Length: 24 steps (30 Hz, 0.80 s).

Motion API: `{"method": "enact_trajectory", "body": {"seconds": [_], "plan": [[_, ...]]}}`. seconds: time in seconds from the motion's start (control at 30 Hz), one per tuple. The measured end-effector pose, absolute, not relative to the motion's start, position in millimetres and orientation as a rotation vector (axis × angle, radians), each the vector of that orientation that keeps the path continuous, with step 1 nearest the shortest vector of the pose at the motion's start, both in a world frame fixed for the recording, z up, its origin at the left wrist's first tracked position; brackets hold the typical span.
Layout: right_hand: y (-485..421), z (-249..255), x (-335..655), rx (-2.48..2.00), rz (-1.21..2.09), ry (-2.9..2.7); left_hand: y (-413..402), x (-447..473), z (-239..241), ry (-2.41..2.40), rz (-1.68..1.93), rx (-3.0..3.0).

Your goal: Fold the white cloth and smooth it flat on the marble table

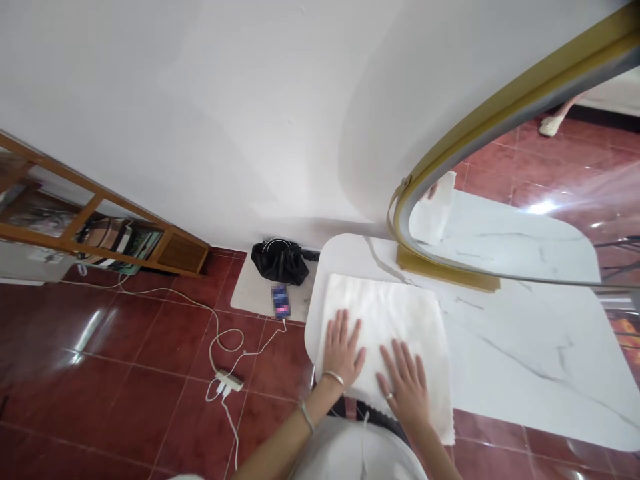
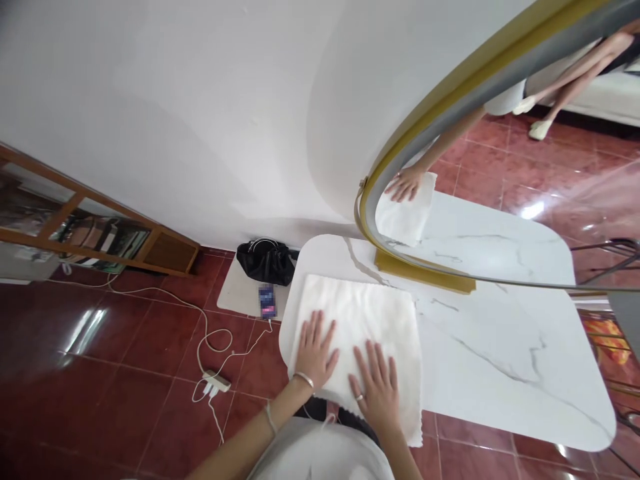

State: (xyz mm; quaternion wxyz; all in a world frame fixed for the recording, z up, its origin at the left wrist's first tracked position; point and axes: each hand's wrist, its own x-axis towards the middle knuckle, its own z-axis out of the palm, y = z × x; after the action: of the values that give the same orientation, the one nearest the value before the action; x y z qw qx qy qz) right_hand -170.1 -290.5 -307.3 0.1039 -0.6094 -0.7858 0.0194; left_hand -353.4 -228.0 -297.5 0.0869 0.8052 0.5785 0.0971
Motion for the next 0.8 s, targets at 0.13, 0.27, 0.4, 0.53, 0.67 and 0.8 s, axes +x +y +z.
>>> {"method": "enact_trajectory", "body": {"seconds": [0.13, 0.27, 0.4, 0.53, 0.67, 0.8], "plan": [[-256, -315, -149, -1.924, -0.001, -2.200, -175, -325, -297, 1.557, 0.298, 2.455], [-196, -319, -152, -1.935, -0.033, -2.194, -116, -326, -299, 1.543, 0.348, 2.435], [-154, -317, -174, -1.873, 0.001, -2.247, -90, -350, -300, 1.658, 0.403, 2.360], [-151, -314, -205, -1.761, 0.028, -2.314, -109, -381, -302, 1.803, 0.435, 2.299], [-173, -313, -222, -1.632, 0.062, -2.409, -148, -402, -310, 1.929, 0.442, 2.278], [-195, -314, -210, -1.580, 0.063, -2.429, -171, -393, -316, 1.978, 0.460, 2.307]]}}
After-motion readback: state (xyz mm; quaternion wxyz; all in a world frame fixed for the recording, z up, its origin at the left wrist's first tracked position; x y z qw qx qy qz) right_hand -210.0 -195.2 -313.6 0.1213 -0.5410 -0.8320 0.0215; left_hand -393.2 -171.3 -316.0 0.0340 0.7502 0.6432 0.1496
